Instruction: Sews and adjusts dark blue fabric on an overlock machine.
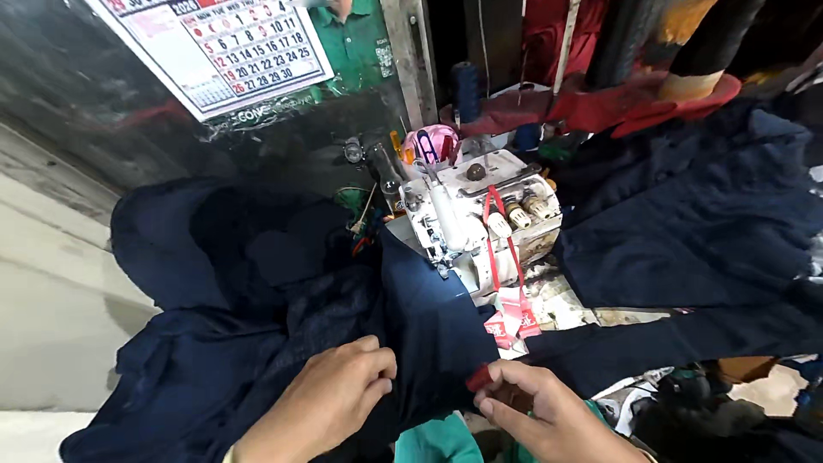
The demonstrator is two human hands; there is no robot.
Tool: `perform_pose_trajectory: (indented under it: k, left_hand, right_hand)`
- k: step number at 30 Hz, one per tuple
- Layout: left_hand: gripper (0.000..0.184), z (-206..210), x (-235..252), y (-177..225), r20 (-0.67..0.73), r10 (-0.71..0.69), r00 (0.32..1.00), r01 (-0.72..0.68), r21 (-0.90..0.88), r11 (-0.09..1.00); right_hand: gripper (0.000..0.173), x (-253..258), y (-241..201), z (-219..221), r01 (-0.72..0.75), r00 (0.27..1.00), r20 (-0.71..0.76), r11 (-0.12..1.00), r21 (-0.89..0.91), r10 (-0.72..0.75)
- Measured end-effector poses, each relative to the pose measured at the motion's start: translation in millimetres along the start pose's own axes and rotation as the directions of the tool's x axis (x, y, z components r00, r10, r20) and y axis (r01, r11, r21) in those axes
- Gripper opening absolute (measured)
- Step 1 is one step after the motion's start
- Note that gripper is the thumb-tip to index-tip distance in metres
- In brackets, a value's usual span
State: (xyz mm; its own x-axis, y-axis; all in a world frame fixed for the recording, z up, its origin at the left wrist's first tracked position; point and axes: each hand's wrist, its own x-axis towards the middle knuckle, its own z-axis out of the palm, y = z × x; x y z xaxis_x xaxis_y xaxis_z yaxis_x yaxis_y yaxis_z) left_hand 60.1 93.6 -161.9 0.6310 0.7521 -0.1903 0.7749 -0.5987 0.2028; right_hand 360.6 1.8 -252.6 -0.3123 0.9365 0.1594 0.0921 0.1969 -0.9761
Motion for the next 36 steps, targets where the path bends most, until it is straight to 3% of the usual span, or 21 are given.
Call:
perform_pose_trajectory:
  k: [3,5,9,13,18,21,23,25,31,34,36]
  left_hand:
    - [0.014,-28.1,-3.1,9.6,-0.178,0.175,0.968,-0.212,-0.212,0.954]
    - [0.016,-37.5,11.4,25.6,-0.297,0.223,0.928,-0.304,-0.26,0.916]
    - [0.018,-14.5,51.3,35.4,-0.53,0.169,0.831,-0.308,-0.185,0.933]
    - [0.018,11.1,65.6,26.9,-0.596,0.1,0.797,-0.331,-0.293,0.897]
    - [0.017,-9.7,67.0,40.1,-0.716,0.115,0.688,-0.402,-0.245,0.882]
    - [0.016,-13.0,81.3,40.2,-0.778,0.083,0.623,-0.332,-0.167,0.928]
    - [0.016,10.9,105.7,27.3,-0.762,0.022,0.648,-0.208,-0.149,0.967]
    - [0.017,31.8,120.8,17.8,-0.751,-0.012,0.66,-0.133,-0.133,0.982]
    - [0.018,29.6,113.6,19.6,-0.732,0.012,0.681,-0.173,-0.144,0.974]
    - [0.016,17.6,103.8,34.2,-0.771,0.008,0.636,-0.215,-0.168,0.962]
    - [0.016,24.7,106.6,37.2,-0.789,-0.025,0.615,-0.165,-0.16,0.973]
  right_hand:
    - [0.027,20.8,-6.8,9.8,0.088,0.991,-0.119,0.982,0.164,-0.068]
    - [0.039,41.4,-13.3,25.9,0.18,0.982,-0.113,0.924,0.337,-0.151]
    - [0.046,46.9,-7.6,40.6,0.147,0.989,-0.079,0.865,0.48,-0.124]
    - [0.016,22.3,14.2,16.3,0.025,0.997,-0.081,0.936,0.352,0.004]
    - [0.018,12.5,-17.8,-1.4,0.102,0.995,-0.031,0.964,0.247,-0.098]
    - [0.018,26.7,-17.5,-1.8,0.026,0.978,-0.207,0.974,0.226,0.022]
    - [0.022,38.9,-6.2,5.3,-0.156,0.948,-0.219,0.939,0.307,0.229]
    - [0.031,41.9,-0.7,14.1,-0.244,0.941,-0.149,0.915,0.32,0.303]
    - [0.021,22.0,7.2,6.3,-0.239,0.965,-0.061,0.952,0.193,0.254]
    - [0.018,15.5,-0.1,-12.3,-0.214,0.961,-0.134,0.957,0.194,0.242]
    - [0.017,18.8,11.8,-15.6,-0.201,0.95,-0.231,0.977,0.071,0.212]
